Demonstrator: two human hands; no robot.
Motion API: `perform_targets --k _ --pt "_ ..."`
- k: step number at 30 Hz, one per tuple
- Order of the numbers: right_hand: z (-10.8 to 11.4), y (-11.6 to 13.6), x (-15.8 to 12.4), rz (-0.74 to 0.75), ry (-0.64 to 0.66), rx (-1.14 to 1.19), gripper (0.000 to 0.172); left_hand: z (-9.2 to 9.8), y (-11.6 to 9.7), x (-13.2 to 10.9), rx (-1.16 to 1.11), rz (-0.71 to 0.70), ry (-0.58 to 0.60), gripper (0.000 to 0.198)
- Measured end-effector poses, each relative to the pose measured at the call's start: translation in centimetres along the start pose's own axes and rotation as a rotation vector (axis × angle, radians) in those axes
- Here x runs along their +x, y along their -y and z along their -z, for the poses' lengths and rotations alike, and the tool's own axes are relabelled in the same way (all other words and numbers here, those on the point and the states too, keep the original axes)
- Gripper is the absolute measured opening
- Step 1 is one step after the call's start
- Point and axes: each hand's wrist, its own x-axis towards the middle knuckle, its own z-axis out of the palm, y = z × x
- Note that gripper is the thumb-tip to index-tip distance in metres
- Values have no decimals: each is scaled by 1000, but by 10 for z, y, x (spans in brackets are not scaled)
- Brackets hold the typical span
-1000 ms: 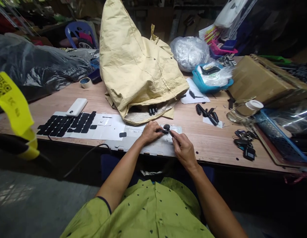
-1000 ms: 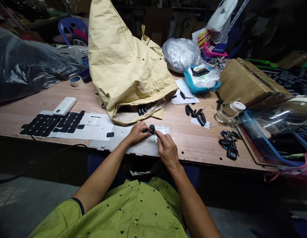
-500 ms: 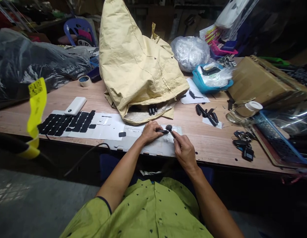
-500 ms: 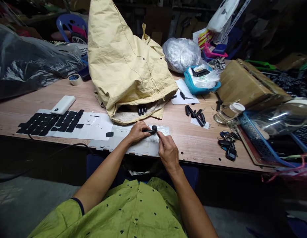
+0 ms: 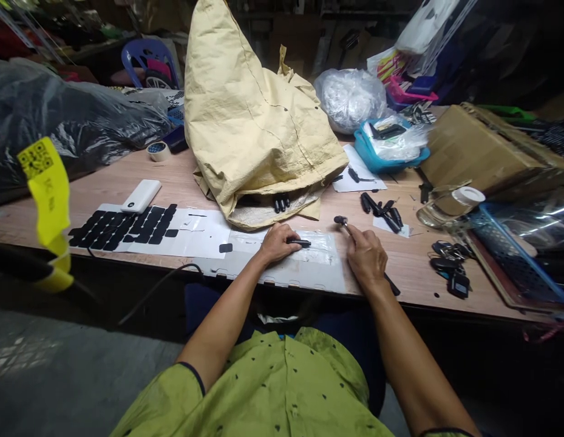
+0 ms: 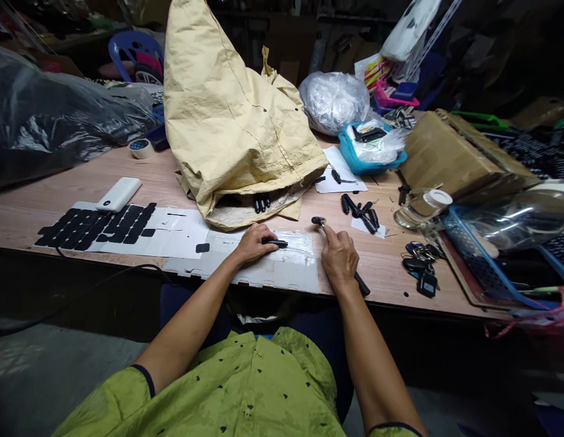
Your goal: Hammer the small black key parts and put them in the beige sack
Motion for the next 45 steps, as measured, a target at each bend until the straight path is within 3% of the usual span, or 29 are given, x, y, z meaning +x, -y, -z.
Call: perform_targets --k 8,12,16,18,21,23,24,27,30,33,36,38,39,41,43,45 --pt "-16 -5 4 -57 -45 -83 33 1 11 1 24 -80 4 22" --pt "-16 -2 3 -55 -59 -91 33 6 3 -11 33 -127 5 28" --pt "-15 -3 2 -44 -73 -108 33 -5 -19 -62 -26 -345 36 36" --pt "-15 -3 1 -34 -75 -121 34 -20 -29 -97 -108 -479 21 39" --pt "-15 -4 1 -30 -75 -135 34 -50 -28 -144 -204 -572 29 43" --pt "-15 -4 1 -30 -74 -137 33 -66 -19 -160 -225 -474 117 44" --pt "-15 -5 1 -29 -74 -138 33 -71 -12 -164 -217 -359 176 42" --pt "-15 -5 2 -28 -76 -139 33 -78 7 -159 -132 130 360 35" --pt "-15 -4 2 -33 -82 -128 33 -79 16 -145 -73 527 444 35" --pt "-15 -3 2 -35 -87 -115 33 -83 18 -137 -66 705 394 39" --pt "-16 -3 2 -34 -91 -110 33 -88 18 -139 -29 714 380 45" --pt "-17 -3 2 -34 -94 -109 34 -89 17 -145 26 591 410 43" --pt "-17 -3 2 -33 -94 -110 34 -89 15 -149 51 446 421 38" --pt "-17 -2 2 -35 -91 -113 34 -84 8 -155 86 18 383 28" --pt "-17 -1 2 -37 -81 -117 34 -74 -5 -153 90 -413 217 24" --pt "-16 0 1 -40 -66 -115 35 -58 -18 -136 70 -617 -53 22"
